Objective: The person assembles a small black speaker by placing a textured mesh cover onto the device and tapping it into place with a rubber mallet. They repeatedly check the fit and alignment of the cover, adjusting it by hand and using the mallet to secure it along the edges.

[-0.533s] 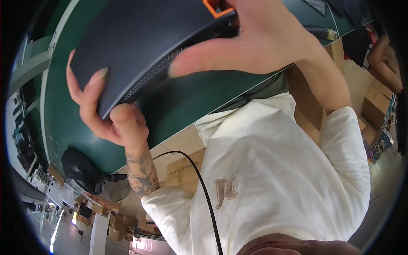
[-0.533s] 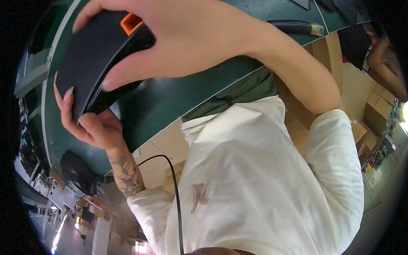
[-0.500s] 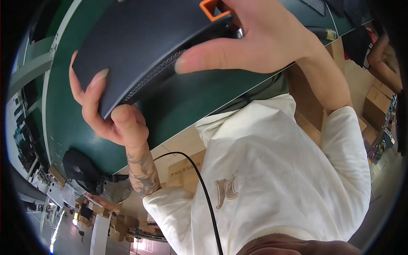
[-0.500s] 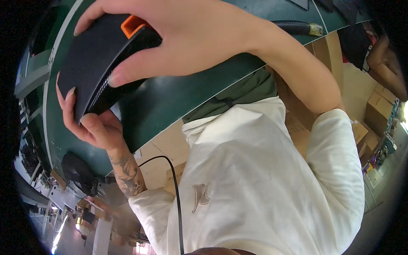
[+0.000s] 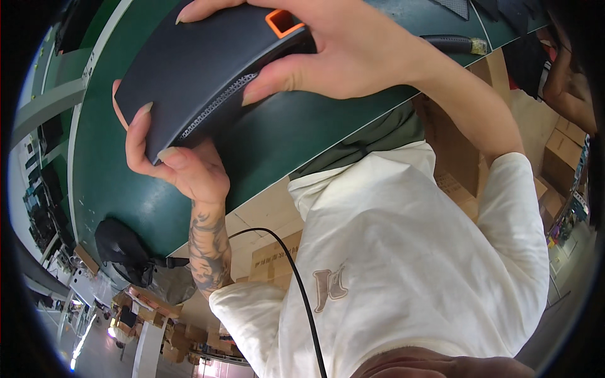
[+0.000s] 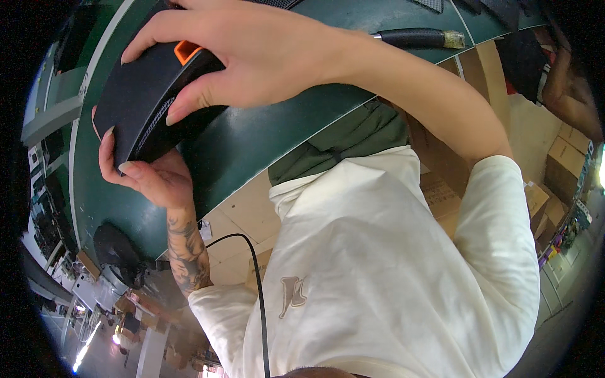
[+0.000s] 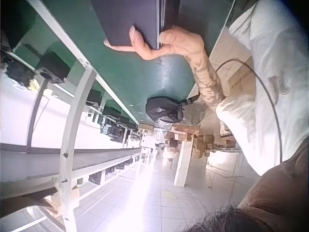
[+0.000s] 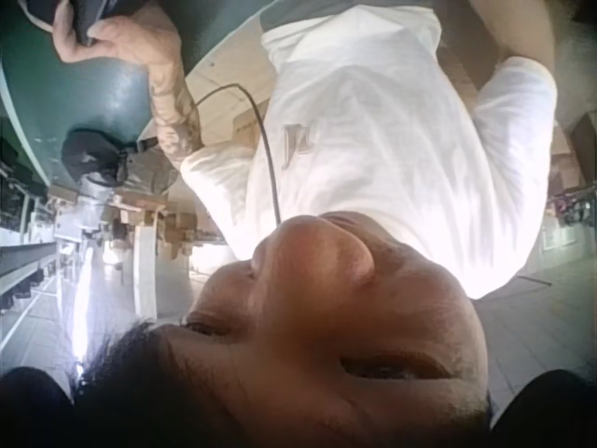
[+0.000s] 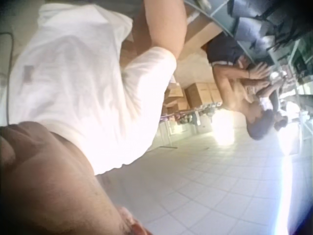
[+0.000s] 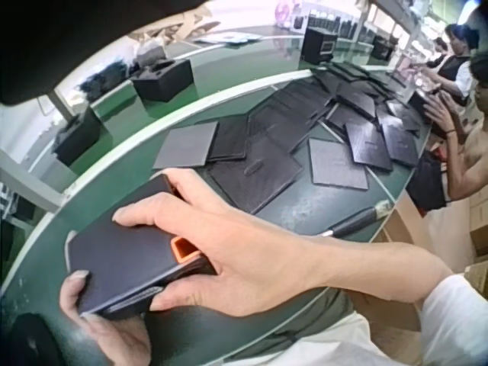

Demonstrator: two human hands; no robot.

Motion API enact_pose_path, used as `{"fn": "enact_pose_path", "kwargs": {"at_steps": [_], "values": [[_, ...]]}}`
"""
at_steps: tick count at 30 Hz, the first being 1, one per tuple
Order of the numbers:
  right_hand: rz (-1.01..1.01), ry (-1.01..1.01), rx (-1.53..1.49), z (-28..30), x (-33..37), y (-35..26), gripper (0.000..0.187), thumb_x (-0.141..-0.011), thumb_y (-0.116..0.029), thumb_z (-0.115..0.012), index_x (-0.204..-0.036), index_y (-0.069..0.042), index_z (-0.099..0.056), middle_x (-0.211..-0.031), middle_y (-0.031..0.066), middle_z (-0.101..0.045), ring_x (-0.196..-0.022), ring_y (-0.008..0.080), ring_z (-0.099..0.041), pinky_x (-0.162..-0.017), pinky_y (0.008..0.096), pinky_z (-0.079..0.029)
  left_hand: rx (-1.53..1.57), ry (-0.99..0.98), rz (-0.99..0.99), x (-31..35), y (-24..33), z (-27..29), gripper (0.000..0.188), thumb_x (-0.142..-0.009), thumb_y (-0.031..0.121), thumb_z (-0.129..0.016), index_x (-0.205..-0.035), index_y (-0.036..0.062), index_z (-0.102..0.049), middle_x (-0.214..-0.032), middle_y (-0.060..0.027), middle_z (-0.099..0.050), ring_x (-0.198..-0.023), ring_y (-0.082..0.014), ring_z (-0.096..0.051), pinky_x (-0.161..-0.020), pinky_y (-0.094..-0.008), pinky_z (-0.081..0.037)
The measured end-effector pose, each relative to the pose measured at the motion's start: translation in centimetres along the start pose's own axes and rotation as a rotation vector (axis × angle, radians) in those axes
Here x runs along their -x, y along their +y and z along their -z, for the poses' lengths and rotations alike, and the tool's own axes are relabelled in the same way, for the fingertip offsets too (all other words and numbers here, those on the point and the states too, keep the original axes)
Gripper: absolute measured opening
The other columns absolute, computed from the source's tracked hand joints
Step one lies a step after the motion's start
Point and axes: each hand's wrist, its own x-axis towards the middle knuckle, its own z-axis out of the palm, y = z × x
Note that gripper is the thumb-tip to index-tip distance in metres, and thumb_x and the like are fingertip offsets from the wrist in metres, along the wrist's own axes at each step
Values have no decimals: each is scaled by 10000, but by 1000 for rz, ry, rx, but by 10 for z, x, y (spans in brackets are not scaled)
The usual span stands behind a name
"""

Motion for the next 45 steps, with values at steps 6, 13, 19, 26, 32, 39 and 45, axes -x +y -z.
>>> {"fn": "enact_pose_path", "kwargs": {"at_steps": [6,13,19,26,32,39,45], "values": [[-57,2,28,5,-3,-28,736,-876,-159,-801,-1493,-40,-418,-1339,224,-377,-1134,306,-531,-1000,345,-478,10,15,11,-4,2,-1,521,-1088,485,-457,-1406,91,-336,-1631,-270,-191,-1425,-372,-396,-1141,-520,-429],[-72,-83,-55,15,-4,-28,921,-893,-179,-746,-1605,-41,-178,-1423,279,-348,-1249,368,-524,-1069,375,-462,19,131,257,-21,17,5,627,-1086,580,-366,-1471,86,-390,-1434,-195,-497,-1262,-343,-589,-1070,-488,-521],[-213,-121,-193,18,3,-54,963,-910,-217,-734,-1625,-60,-107,-1499,312,-297,-1289,407,-519,-1075,383,-475,128,179,360,-27,26,0,667,-1081,607,-361,-1488,78,-372,-1425,-155,-526,-1278,-313,-578,-1086,-455,-499],[-259,-75,-126,9,-1,-27,952,-906,-192,-741,-1621,-54,-128,-1517,320,-280,-1293,433,-516,-1110,393,-432,148,122,294,-25,25,-3,649,-1096,550,-380,-1516,58,-330,-1531,-177,-442,-1347,-337,-523,-1128,-492,-465],[-212,-102,-48,14,-1,-36,946,-911,-107,-720,-1640,-74,-118,-1640,392,-54,-1489,478,-329,-1175,419,-349,17,137,79,-17,8,-8,674,-1081,574,-381,-1528,77,-299,-1573,-171,-392,-1393,-370,-479,-1143,-544,-464],[-172,31,93,1,5,-10,1007,-897,-41,-717,-1666,-120,-72,-1650,395,-3,-1533,505,-217,-1208,435,-305,103,105,77,-10,5,-1,678,-1095,494,-433,-1572,47,-253,-1646,-173,-291,-1447,-351,-413,-1173,-538,-408],[-74,23,39,3,14,-42,1025,-888,-35,-730,-1667,-125,-71,-1635,359,-49,-1502,528,-256,-1197,460,-346,216,154,267,-17,28,1,705,-1087,532,-428,-1586,66,-254,-1538,-169,-438,-1372,-371,-502,-1133,-556,-447]]}}
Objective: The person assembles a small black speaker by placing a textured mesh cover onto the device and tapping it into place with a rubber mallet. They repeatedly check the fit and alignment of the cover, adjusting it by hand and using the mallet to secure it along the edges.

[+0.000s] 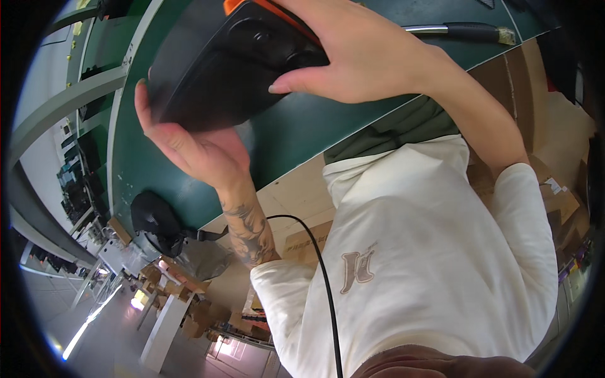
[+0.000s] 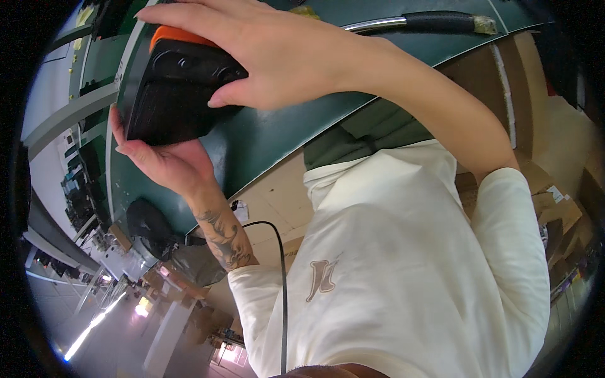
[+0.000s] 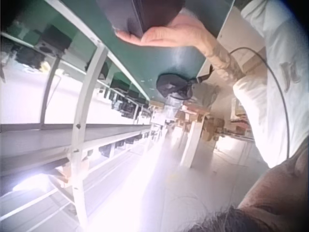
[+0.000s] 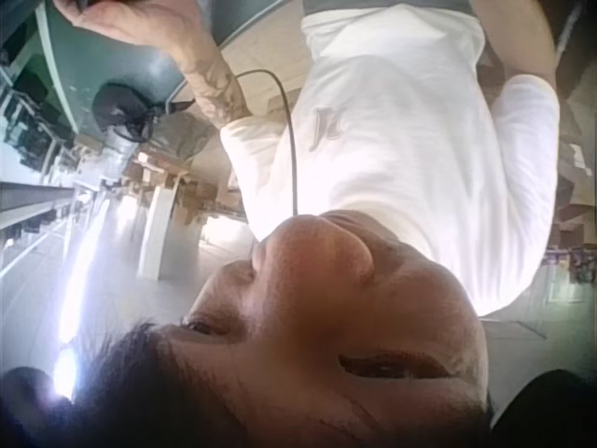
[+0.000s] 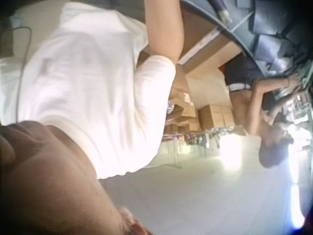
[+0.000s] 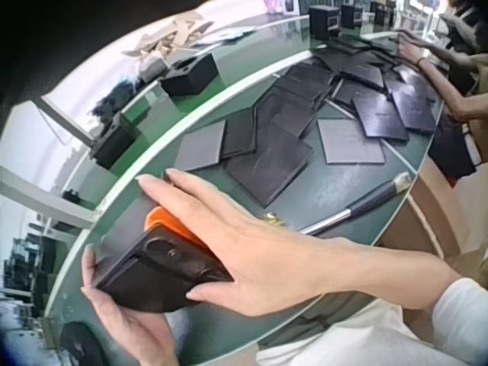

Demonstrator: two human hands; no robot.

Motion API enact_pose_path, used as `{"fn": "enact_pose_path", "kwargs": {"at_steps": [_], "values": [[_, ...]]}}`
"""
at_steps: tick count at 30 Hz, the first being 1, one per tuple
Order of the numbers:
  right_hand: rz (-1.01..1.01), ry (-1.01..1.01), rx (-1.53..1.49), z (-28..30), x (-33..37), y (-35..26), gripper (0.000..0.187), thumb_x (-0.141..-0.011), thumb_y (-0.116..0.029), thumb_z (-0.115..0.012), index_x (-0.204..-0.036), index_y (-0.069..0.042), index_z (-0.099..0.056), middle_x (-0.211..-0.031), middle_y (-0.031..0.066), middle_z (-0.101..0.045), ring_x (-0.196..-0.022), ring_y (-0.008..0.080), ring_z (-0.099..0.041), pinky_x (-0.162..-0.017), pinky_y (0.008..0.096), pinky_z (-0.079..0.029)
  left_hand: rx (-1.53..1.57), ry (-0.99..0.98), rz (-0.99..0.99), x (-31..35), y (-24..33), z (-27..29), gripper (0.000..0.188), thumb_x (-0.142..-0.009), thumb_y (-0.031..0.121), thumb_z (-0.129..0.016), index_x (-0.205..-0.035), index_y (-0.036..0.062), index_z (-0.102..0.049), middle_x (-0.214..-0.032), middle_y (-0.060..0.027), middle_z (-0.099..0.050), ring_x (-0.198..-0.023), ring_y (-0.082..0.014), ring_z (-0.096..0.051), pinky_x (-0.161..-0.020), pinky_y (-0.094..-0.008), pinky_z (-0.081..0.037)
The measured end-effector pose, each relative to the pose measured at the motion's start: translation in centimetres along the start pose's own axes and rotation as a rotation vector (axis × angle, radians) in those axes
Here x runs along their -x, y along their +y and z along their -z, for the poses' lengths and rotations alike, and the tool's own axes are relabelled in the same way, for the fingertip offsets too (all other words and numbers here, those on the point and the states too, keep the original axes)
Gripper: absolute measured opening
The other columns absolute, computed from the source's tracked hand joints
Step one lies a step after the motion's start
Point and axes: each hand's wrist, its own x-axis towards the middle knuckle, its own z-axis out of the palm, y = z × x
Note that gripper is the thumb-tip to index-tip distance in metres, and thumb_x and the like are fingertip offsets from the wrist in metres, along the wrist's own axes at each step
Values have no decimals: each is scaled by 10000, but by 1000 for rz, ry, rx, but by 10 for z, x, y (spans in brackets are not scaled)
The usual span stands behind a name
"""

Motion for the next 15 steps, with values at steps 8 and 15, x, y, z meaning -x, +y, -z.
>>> {"fn": "enact_pose_path", "kwargs": {"at_steps": [8,15], "values": [[74,124,-82,-25,-4,17,921,-924,-77,-693,-1659,-130,-141,-1571,357,-140,-1424,563,-326,-1165,490,-378,119,42,66,0,1,7,637,-1081,557,-394,-1554,131,-354,-1539,-143,-461,-1401,-348,-473,-1177,-556,-401],[109,203,-106,-35,-11,20,887,-914,-81,-694,-1645,-170,-201,-1505,339,-246,-1391,559,-335,-1167,553,-335,135,70,57,2,0,4,676,-1090,570,-370,-1582,115,-279,-1417,-126,-533,-1313,-339,-543,-1126,-541,-450]]}}
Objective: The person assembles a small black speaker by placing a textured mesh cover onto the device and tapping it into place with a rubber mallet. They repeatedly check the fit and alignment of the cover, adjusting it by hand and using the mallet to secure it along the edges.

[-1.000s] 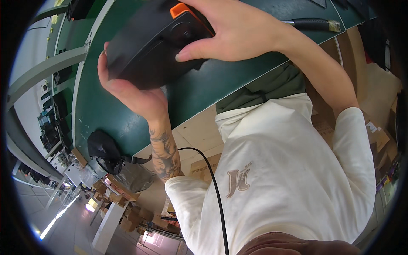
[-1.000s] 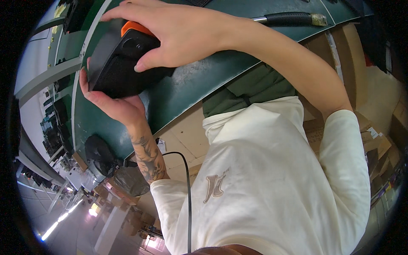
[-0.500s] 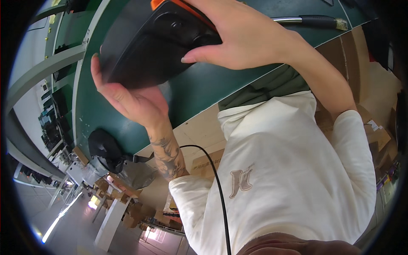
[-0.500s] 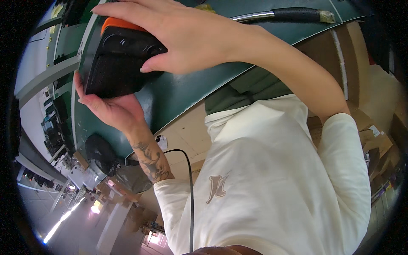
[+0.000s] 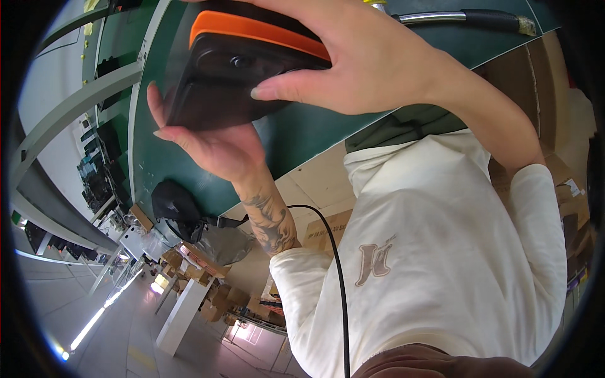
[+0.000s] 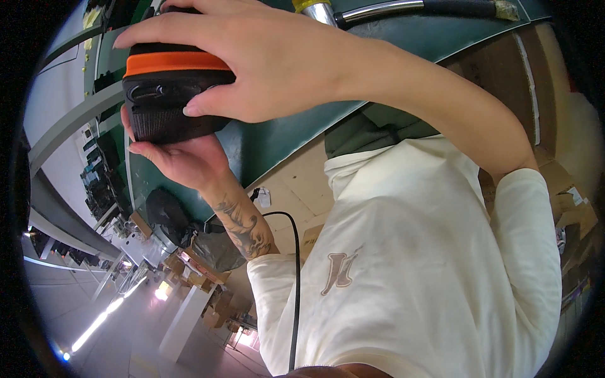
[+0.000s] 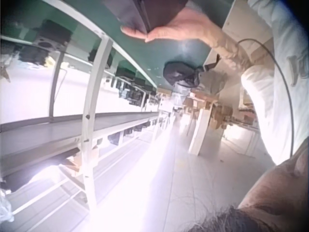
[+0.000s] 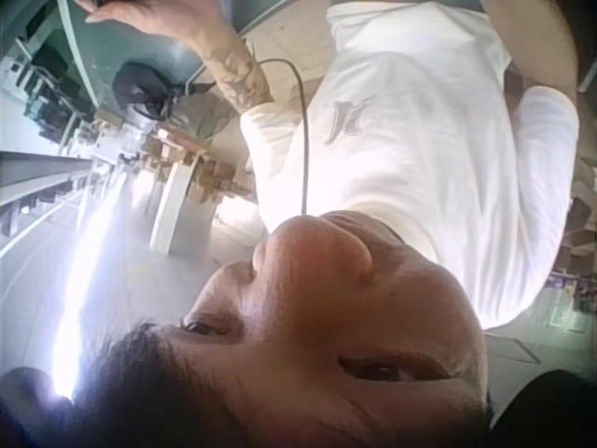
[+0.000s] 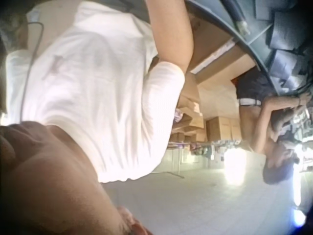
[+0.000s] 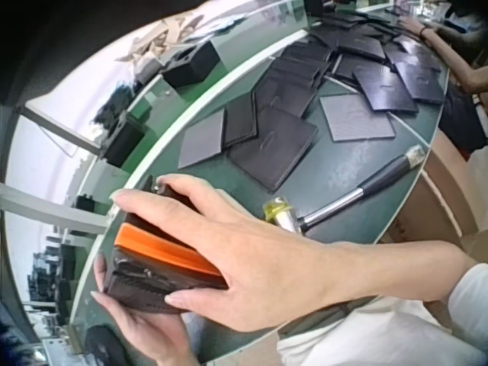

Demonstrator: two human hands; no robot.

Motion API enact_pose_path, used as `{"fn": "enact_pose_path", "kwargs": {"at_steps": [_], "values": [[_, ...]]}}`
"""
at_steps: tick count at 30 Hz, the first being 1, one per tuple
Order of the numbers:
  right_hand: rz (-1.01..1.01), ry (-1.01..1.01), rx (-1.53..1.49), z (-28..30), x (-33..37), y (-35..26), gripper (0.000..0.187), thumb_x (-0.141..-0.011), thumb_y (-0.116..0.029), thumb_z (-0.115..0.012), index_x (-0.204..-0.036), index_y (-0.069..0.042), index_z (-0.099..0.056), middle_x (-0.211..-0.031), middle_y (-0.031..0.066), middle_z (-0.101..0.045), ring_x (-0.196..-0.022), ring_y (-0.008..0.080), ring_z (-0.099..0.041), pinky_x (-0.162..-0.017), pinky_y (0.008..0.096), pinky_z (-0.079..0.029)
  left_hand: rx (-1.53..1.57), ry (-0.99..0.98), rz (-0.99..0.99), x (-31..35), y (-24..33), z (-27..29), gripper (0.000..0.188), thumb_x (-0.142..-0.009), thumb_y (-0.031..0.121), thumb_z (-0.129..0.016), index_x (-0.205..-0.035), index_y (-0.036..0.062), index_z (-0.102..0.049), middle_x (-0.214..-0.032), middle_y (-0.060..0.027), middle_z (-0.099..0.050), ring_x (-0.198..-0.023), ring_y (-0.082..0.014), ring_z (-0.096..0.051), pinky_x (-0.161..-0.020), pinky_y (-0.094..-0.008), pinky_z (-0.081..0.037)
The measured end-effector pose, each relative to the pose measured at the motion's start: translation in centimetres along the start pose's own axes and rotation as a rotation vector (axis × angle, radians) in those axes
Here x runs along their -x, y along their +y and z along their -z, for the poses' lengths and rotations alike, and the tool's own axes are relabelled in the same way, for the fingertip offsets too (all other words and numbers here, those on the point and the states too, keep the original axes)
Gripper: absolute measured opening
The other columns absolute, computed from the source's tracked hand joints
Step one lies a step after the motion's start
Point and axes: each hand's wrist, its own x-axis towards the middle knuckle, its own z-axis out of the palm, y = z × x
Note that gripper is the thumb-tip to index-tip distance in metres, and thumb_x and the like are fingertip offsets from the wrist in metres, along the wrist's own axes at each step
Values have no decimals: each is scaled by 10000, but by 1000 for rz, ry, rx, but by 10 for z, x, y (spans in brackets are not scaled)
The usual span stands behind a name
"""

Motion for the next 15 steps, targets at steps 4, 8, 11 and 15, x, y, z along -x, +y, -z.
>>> {"fn": "enact_pose_path", "kwargs": {"at_steps": [4,8,11,15], "values": [[-68,51,99,-5,1,-6,857,-882,-64,-722,-1594,-156,-255,-1429,292,-316,-1348,526,-373,-1150,556,-347,-46,12,-49,5,-5,-8,648,-1099,561,-350,-1554,104,-290,-1433,-184,-515,-1295,-350,-560,-1126,-537,-446],[86,87,44,-5,2,24,858,-854,-80,-774,-1538,-57,-257,-1396,253,-340,-1335,423,-406,-1124,457,-392,-169,15,-78,8,-4,-21,642,-1093,550,-392,-1520,79,-300,-1463,-223,-484,-1274,-368,-575,-1116,-526,-459],[58,72,92,5,0,22,840,-864,-153,-800,-1507,-6,-280,-1373,248,-380,-1278,373,-458,-1094,392,-418,-184,-19,-102,8,-5,-20,622,-1089,527,-432,-1501,74,-318,-1505,-213,-446,-1296,-365,-555,-1121,-522,-461],[-43,72,47,18,2,-5,767,-875,-213,-810,-1456,7,-360,-1311,230,-441,-1230,343,-494,-1088,387,-421,-238,-61,-195,8,-15,-19,593,-1088,505,-454,-1471,65,-346,-1567,-191,-376,-1362,-358,-495,-1136,-523,-452]]}}
